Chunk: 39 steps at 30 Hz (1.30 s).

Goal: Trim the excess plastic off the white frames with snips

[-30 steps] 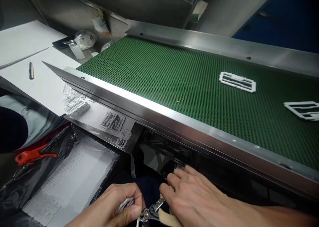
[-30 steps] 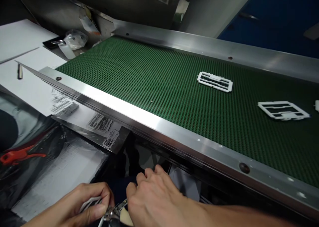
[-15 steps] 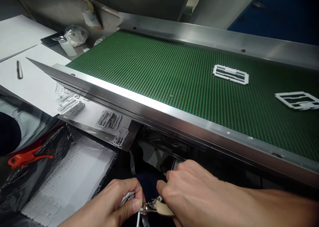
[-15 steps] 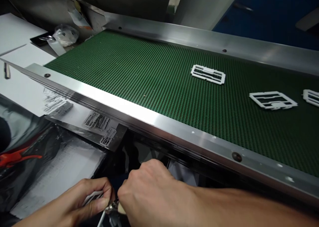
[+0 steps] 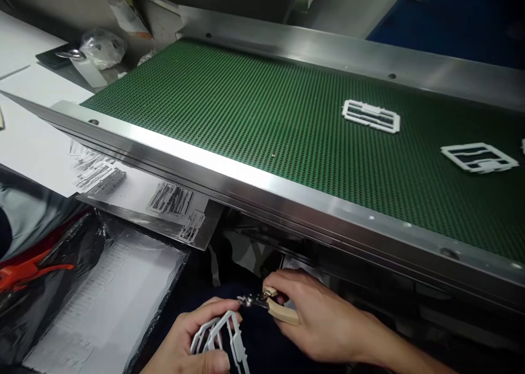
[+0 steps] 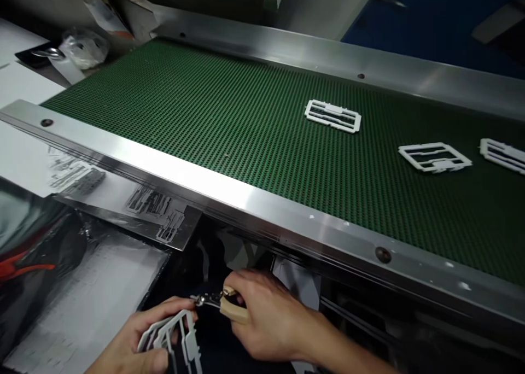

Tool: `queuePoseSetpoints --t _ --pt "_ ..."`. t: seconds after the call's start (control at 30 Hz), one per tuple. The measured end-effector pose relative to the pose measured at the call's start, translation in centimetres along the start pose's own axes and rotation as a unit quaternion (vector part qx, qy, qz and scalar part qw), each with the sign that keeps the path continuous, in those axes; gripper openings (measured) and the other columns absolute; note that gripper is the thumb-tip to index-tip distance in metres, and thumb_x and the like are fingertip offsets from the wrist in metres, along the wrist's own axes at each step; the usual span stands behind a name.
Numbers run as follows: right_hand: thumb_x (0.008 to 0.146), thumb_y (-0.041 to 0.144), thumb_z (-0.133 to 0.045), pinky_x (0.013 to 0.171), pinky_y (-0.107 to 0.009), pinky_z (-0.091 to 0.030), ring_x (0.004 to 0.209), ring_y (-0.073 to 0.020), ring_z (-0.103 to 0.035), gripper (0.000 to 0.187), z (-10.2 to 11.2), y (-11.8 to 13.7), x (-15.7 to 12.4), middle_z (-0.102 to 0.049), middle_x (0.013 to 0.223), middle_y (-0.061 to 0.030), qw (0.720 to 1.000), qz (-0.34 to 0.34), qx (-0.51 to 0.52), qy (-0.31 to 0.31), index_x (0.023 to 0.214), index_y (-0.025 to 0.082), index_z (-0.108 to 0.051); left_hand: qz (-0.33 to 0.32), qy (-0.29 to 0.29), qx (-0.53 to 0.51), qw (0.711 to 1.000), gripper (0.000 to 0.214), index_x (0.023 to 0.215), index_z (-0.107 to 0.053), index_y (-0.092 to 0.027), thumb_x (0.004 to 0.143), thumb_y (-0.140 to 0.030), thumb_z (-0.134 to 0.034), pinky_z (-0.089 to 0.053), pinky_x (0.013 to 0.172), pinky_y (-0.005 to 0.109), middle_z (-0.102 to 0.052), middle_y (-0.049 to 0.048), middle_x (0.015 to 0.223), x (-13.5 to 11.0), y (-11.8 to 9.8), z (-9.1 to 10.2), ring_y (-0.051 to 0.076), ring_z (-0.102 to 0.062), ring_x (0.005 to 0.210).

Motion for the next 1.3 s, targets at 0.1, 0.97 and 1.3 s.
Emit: queuePoseSetpoints --t 0.1,0.97,1.3 --pt "0.068 0.012 -0.051 0.072 -0.027 -0.043 0.082 -0.0182 -0.054 0.025 -0.5 0.0 0.0 -0.056 0.089 -0.0025 0.999 0.024 -0.026 -0.026 0.092 0.021 -0.053 -0.036 0.024 -0.021 0.999 0.061 0.117 -0.066 -0.030 0.064 -0.060 -0.072 -0.043 0.078 0.034 -0.066 0.0057 0.100 0.6 -0.1 0.1 0.022 -0.059 0.083" --pt "0.069 0.016 -0.053 0.052 -0.023 -0.032 0.064 -0.0133 -0.046 0.011 1.0 2.5 -0.4 -0.049 0.073 0.0003 0.975 0.140 -0.172 0.003 0.078 0.020 -0.048 -0.012 0.048 0.067 0.997 0.049 0.120 -0.064 -0.029 0.078 -0.054 -0.062 -0.041 0.081 0.032 -0.062 0.0055 0.094 0.1 -1.2 -2.6 0.024 -0.056 0.088" --pt "0.069 0.017 -0.051 0.051 -0.025 -0.031 0.061 -0.0138 -0.048 0.011 0.5 2.0 0.1 -0.052 0.072 0.0009 0.967 0.154 -0.204 0.016 0.079 0.022 -0.049 -0.017 0.070 0.101 0.992 0.045 0.121 -0.063 -0.032 0.082 -0.054 -0.058 -0.040 0.079 0.031 -0.063 0.0049 0.095 0.3 -1.0 -2.8 0.022 -0.053 0.087"
Point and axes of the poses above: each hand's wrist, its own x-axis towards the middle knuckle, its own z-axis out of the back of the hand, y = z × x, the point moved 10 cm from there along x, towards the middle knuckle
